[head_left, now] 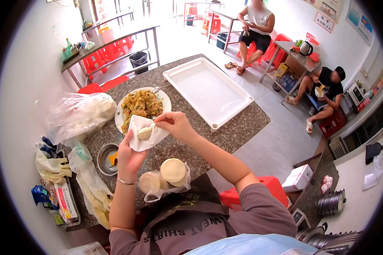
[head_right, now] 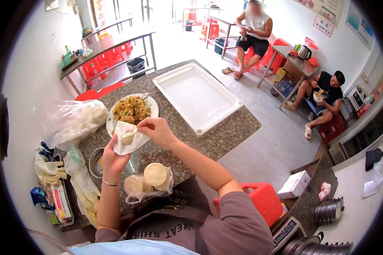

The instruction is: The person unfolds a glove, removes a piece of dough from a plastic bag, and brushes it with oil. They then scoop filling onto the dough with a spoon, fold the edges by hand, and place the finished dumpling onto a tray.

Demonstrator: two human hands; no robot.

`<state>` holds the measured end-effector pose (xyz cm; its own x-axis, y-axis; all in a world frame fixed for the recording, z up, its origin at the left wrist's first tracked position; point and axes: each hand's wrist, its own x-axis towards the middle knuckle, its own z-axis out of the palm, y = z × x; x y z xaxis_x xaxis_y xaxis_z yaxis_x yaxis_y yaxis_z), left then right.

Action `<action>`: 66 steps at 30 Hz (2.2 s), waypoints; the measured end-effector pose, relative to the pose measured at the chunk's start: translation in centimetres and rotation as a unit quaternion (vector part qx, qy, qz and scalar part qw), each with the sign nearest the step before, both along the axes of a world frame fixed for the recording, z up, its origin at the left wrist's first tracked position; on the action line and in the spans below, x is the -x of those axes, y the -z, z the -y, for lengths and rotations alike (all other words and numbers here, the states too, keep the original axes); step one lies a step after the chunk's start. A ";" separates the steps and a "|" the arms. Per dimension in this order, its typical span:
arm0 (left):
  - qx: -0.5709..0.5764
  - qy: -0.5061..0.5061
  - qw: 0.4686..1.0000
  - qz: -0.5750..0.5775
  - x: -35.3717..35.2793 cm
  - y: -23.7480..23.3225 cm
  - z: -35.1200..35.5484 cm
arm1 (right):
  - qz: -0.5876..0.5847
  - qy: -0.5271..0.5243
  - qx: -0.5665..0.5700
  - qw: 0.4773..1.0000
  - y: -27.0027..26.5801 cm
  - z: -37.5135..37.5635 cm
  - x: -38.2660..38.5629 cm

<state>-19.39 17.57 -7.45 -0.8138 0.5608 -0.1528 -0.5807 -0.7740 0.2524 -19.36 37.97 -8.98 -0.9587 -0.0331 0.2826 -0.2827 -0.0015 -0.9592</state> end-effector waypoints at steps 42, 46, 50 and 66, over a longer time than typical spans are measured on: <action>-0.033 0.023 0.998 -0.055 -1.1 -0.3 -0.2 | -0.191 -0.051 -0.373 0.907 -5.7 0.1 -1.2; -0.011 0.029 0.997 -0.065 -1.2 -0.5 0.0 | -0.111 -0.048 -0.312 0.942 -5.9 0.2 -1.0; -0.001 0.032 0.997 -0.065 -1.1 -0.1 -0.1 | -0.084 -0.052 -0.308 0.946 -5.5 0.1 -1.0; 0.017 0.003 0.999 -0.037 -1.2 -0.6 -0.1 | 0.015 -0.075 -0.100 0.992 -2.8 -0.2 -0.2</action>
